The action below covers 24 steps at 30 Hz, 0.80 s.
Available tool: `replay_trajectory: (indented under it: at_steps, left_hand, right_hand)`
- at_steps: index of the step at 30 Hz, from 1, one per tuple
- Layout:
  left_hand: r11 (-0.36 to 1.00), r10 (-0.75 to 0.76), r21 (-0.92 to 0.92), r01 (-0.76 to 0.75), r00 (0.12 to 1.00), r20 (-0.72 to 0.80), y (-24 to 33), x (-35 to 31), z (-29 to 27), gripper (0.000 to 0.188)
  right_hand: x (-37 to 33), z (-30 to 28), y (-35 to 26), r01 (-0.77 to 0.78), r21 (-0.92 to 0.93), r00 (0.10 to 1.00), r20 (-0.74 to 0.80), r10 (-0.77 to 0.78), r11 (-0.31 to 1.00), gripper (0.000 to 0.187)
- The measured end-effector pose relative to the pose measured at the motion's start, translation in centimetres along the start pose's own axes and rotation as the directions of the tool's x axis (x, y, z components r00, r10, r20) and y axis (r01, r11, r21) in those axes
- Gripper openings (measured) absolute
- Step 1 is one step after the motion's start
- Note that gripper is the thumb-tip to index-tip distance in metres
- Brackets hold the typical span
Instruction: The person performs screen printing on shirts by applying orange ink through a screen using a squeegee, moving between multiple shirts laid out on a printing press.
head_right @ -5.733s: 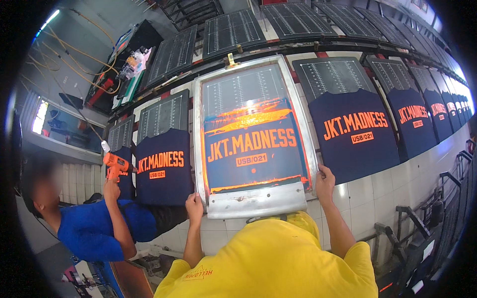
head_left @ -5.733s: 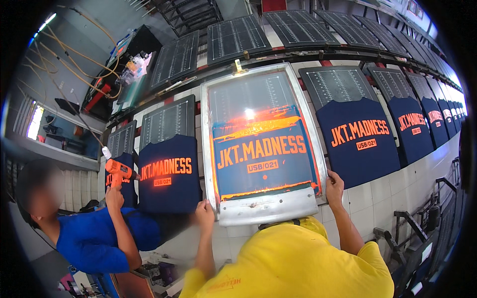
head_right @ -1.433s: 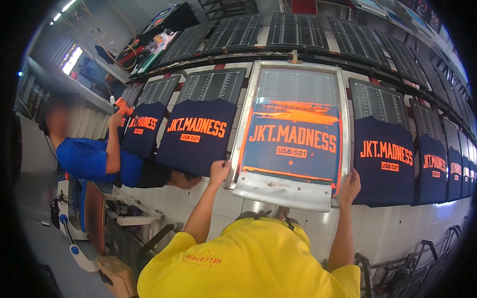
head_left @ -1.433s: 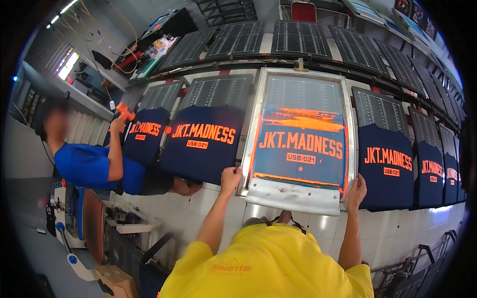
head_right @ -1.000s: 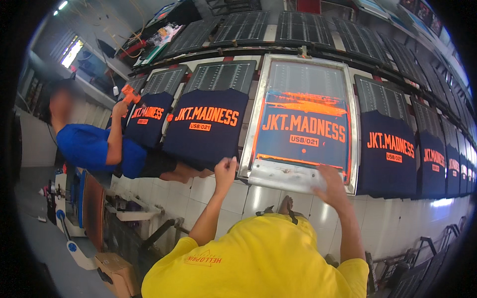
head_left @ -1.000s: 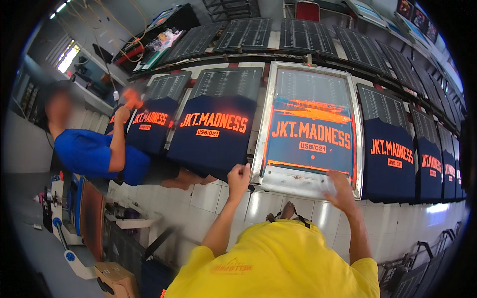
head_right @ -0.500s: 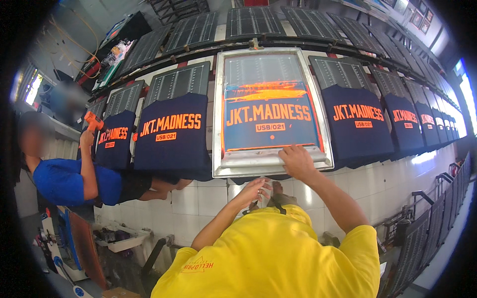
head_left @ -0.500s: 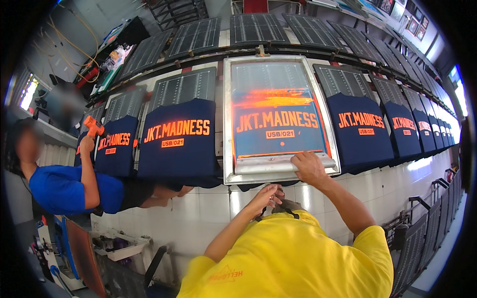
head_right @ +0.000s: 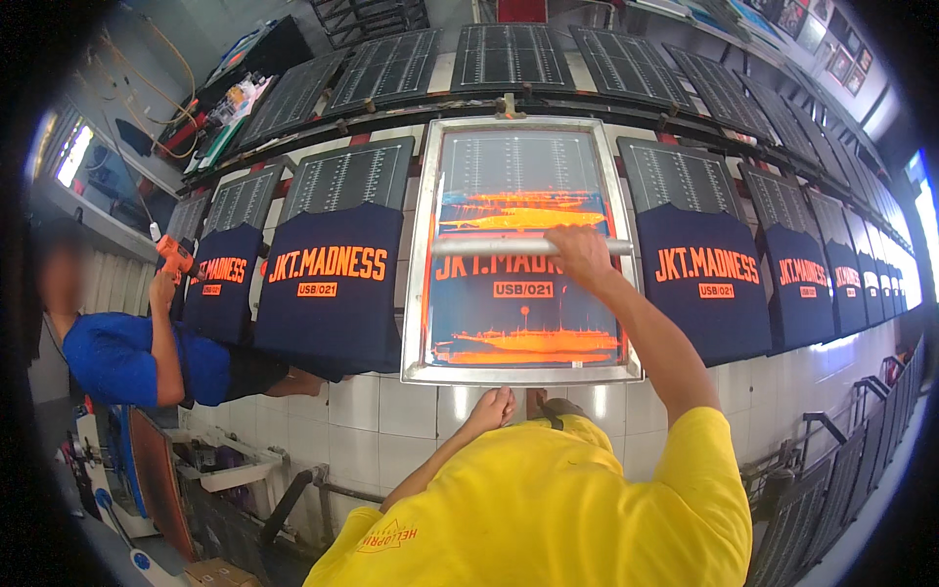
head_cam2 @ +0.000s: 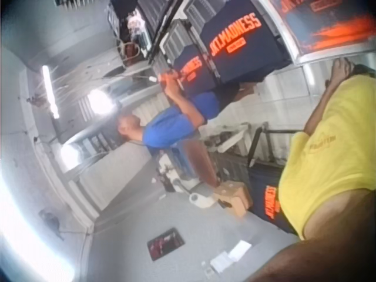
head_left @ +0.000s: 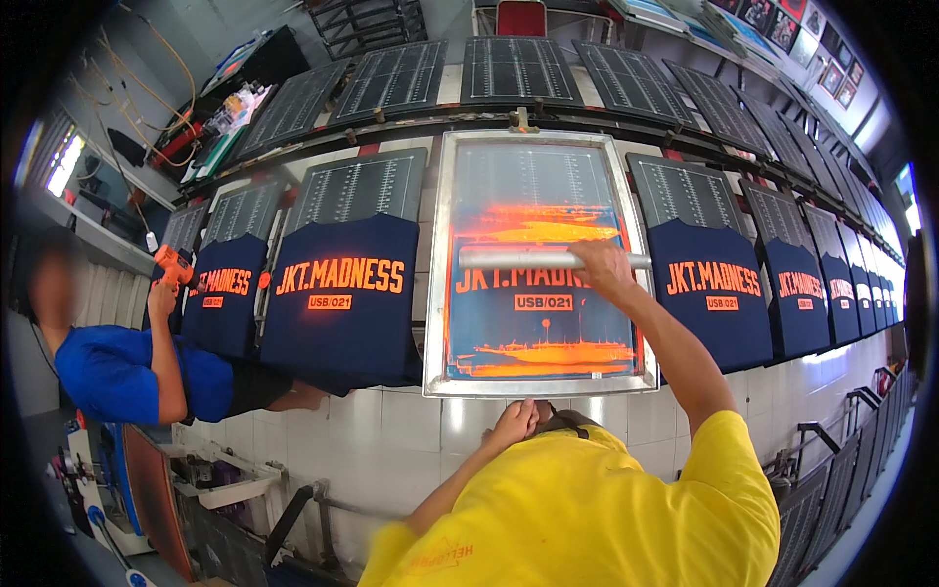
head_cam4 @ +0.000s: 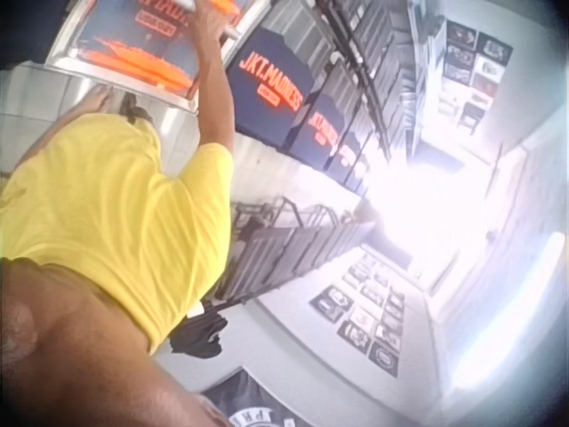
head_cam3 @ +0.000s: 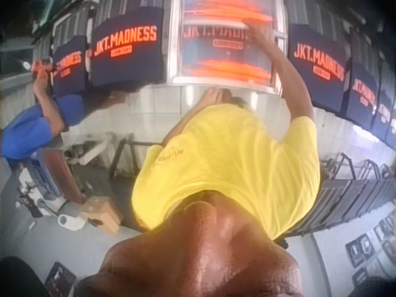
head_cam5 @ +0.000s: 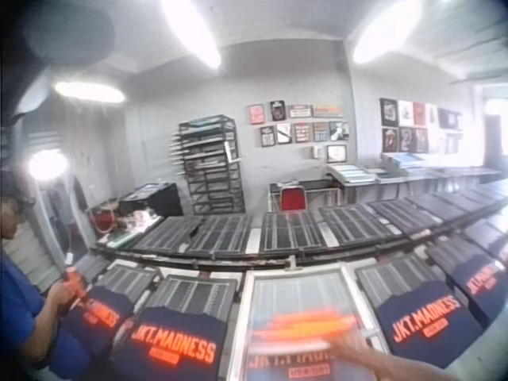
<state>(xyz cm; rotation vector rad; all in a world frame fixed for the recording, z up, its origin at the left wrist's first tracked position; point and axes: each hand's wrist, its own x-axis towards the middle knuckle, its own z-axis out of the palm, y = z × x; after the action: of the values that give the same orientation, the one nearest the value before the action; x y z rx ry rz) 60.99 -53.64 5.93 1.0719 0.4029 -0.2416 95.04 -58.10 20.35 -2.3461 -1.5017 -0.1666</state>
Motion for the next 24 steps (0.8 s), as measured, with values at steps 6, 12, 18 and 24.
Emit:
replay_trajectory:
  at_steps: [6,12,18,24]
  left_hand:
    - [1.000,0.017,-0.022,-0.017,0.999,-0.037,0.2,-0.5,0.2,0.042]
    - [0.996,0.000,-0.088,-0.010,0.994,-0.112,1.6,-1.3,1.1,0.043]
    - [0.999,-0.038,0.017,0.040,0.994,-0.103,1.9,-1.6,0.6,0.042]
    - [0.996,-0.021,0.085,0.031,0.993,-0.114,2.5,-1.7,0.8,0.043]
  right_hand:
    - [5.7,1.5,4.2,-0.073,-0.069,0.992,0.094,0.080,0.995,0.028]
    - [7.0,1.3,4.6,-0.143,-0.125,0.964,0.209,0.167,0.982,0.023]
    - [7.2,0.2,2.1,-0.202,-0.105,0.926,0.303,0.224,0.974,0.022]
    - [7.9,0.6,0.5,-0.246,-0.109,0.918,0.292,0.267,0.963,0.020]
